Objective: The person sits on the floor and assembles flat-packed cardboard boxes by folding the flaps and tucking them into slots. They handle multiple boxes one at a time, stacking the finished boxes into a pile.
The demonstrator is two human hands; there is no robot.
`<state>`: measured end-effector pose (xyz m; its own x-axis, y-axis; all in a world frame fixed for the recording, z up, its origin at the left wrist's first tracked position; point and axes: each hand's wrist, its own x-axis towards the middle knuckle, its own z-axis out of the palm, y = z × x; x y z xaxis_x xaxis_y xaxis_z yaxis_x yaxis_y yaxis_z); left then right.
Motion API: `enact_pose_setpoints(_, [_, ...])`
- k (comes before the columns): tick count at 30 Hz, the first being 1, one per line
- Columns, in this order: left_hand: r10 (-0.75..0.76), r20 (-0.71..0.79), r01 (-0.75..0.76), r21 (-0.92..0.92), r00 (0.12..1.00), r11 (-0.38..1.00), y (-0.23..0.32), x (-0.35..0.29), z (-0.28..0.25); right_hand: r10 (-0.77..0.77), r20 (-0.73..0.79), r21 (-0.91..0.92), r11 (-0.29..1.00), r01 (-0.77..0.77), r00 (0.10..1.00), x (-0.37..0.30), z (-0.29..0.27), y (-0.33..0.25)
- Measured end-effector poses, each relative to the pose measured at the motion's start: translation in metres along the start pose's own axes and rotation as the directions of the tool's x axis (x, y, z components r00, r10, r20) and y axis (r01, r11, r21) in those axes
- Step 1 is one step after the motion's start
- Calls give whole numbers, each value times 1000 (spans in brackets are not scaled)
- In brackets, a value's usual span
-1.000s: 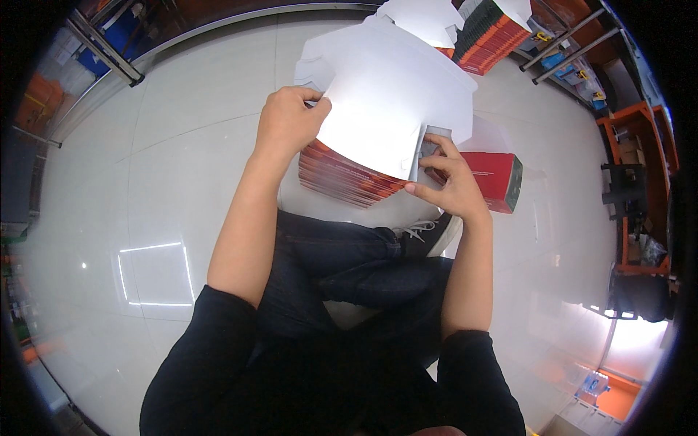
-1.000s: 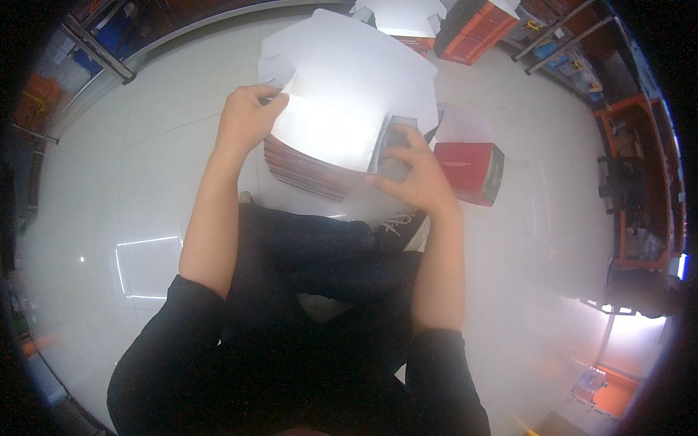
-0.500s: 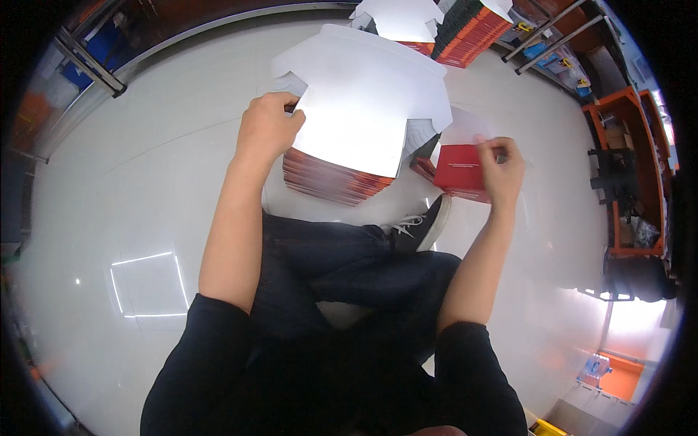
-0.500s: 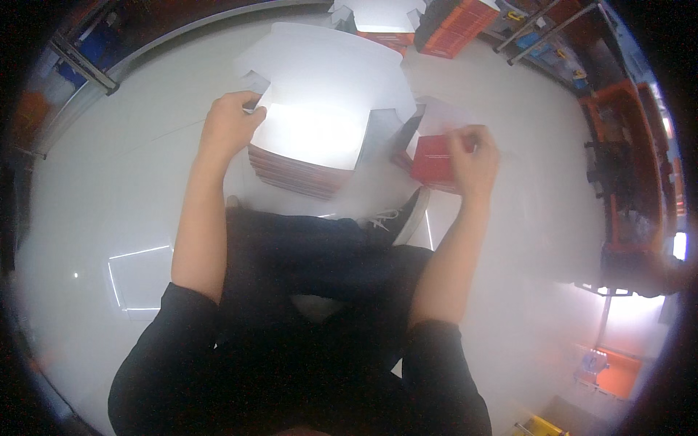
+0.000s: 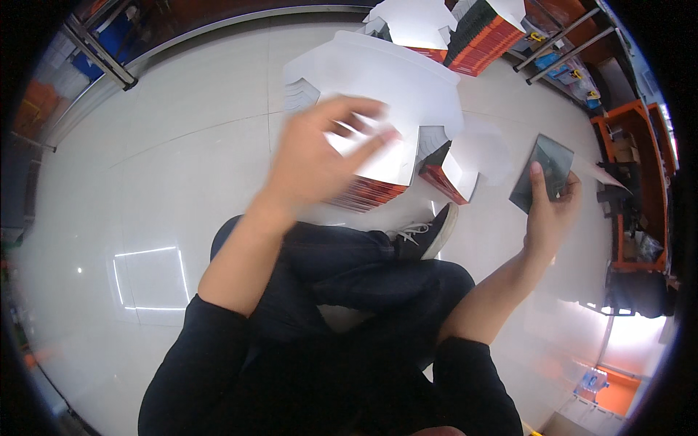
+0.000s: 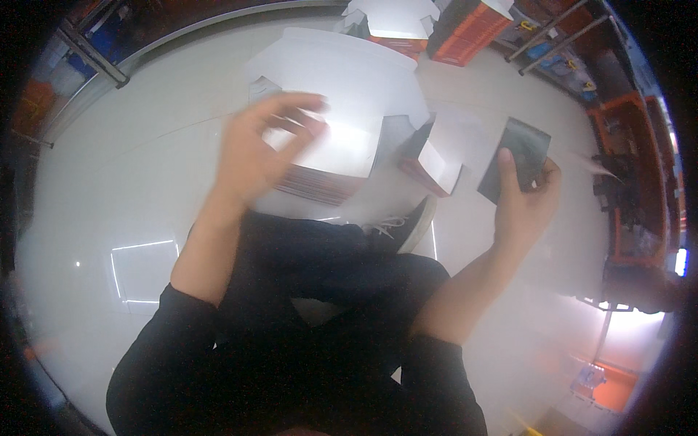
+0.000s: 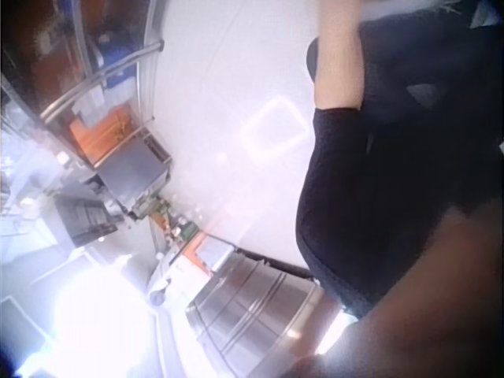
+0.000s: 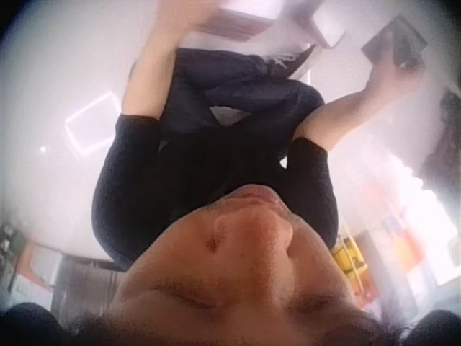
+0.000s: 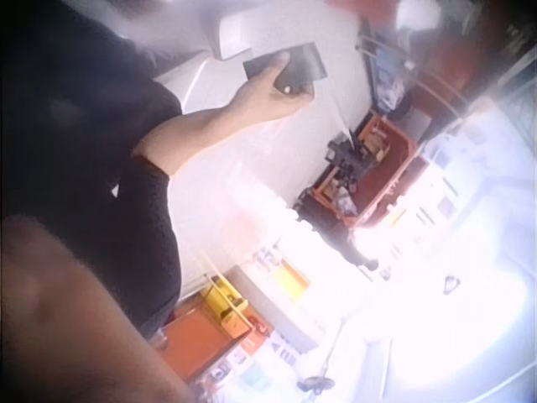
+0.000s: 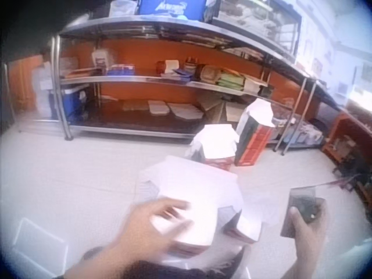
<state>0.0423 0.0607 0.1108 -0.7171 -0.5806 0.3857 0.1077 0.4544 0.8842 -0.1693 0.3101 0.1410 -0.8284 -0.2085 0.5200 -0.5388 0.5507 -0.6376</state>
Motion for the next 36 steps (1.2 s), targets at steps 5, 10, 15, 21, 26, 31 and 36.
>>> enact_pose_setpoints(5, [104, 131, -25, -499, 986, 866, 6, -33, 54, -243, 455, 334, 938, 89, 857, -72, 15, -80])
enact_pose_setpoints(10, [-108, -37, 75, -498, 993, 864, -10, -26, 46, -554, 520, 472, 820, 322, 650, -83, 37, -95])
enact_pose_setpoints(15, [-249, -139, 153, -486, 958, 860, -8, 3, 10, -575, -138, 433, 697, 571, 807, -58, 12, -72])
enact_pose_setpoints(21, [-306, -39, 229, -575, 951, 785, -10, 12, -14, -159, 201, 658, 753, -13, 967, -29, 50, -27])
enact_pose_setpoints(26, [-275, -55, 221, -453, 960, 864, -19, 12, -9, 7, 539, 664, 611, -430, 842, -35, 74, -23])
enact_pose_setpoints(31, [-246, -75, 227, -200, 966, 953, -26, 12, -13, 86, 532, 653, 592, -473, 842, -31, 82, -15])
enact_pose_setpoints(36, [-96, -185, 127, 165, 978, 978, -51, 19, -16, 197, 593, 557, 599, -575, 781, -35, 90, -25])
